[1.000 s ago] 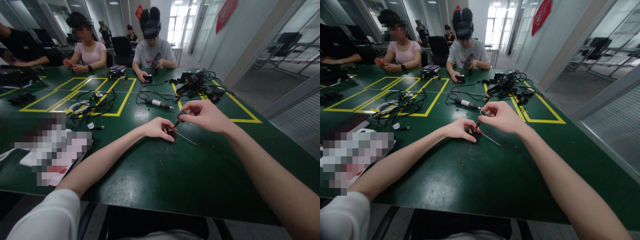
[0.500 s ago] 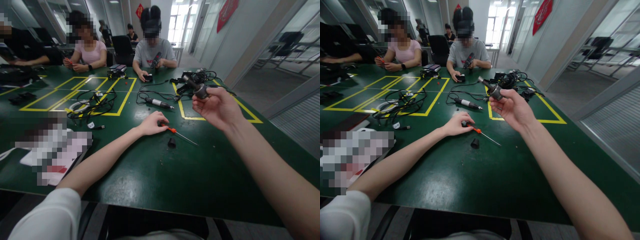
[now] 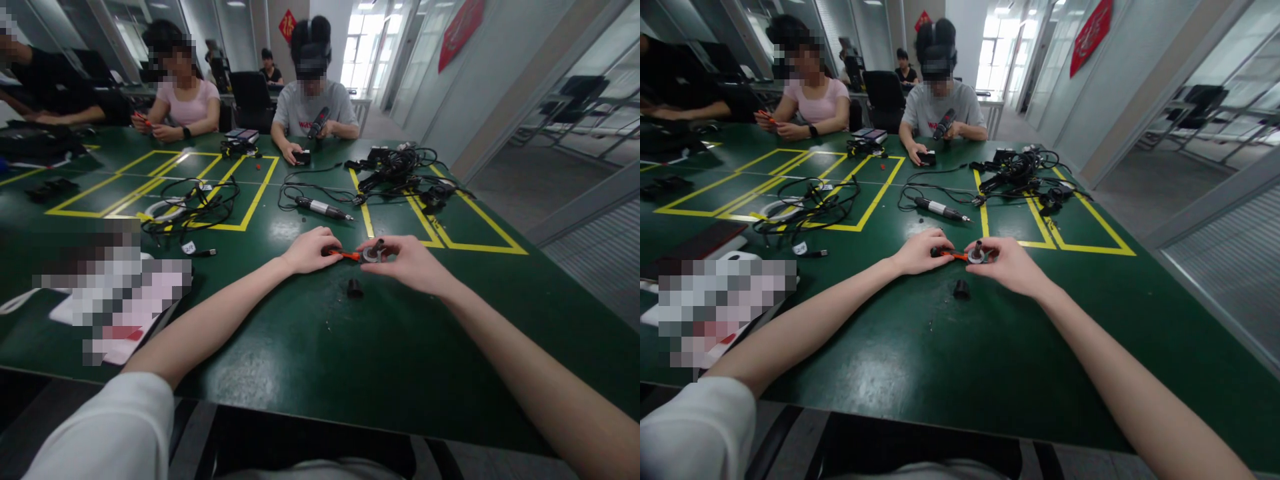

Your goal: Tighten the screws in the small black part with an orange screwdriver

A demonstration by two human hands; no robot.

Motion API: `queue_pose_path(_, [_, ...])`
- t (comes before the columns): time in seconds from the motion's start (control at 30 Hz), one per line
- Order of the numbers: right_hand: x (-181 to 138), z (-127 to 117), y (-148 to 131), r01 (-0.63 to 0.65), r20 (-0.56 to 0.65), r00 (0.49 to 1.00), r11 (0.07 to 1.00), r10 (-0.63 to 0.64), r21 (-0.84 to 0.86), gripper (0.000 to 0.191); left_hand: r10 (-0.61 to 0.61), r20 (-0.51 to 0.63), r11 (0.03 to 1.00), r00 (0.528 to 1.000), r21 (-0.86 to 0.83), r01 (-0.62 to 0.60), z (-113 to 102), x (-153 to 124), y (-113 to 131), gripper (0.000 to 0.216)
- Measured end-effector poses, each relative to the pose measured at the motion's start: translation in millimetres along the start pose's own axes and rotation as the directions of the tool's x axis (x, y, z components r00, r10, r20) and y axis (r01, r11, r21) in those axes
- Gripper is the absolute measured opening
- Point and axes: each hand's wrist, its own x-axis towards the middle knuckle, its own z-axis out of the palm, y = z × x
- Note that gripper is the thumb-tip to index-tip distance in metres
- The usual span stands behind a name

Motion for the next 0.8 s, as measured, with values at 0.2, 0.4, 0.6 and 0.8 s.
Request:
queue_pose_path(0.2, [-14.2, 15.9, 24.3, 0.019, 0.084, 0.996, 0.993, -0.009, -0.115, 0.034, -0.005, 0.003, 1.0, 1.0, 0.008, 0.005, 1.3, 0.2, -1.8, 0.022])
queue_pose_path(0.4, [-17.8, 21.7, 20.9, -0.064, 0.11, 0.993, 0.992, 0.052, 0.109, 0.067, -0.013, 0.003, 1.0, 1.0, 0.009, 0.013, 1.6, -0.8, -2.9, 0.023])
queue_pose_path(0.6, [-25.1, 18.5, 13.9, -0.025, 0.094, 0.995, 0.999, 0.021, 0.041, 0.061, -0.014, 0.004, 1.0, 1.0, 0.022, 0.014, 2.3, -0.4, -1.5, 0.025])
queue_pose_path(0.8, [-62.6, -16.9, 37.6, -0.088, -0.076, 0.994, 0.994, 0.083, -0.063, 0.057, -0.019, 0.015, 1.0, 1.0, 0.024, 0.018, 1.7, 0.6, 2.7, 0.024])
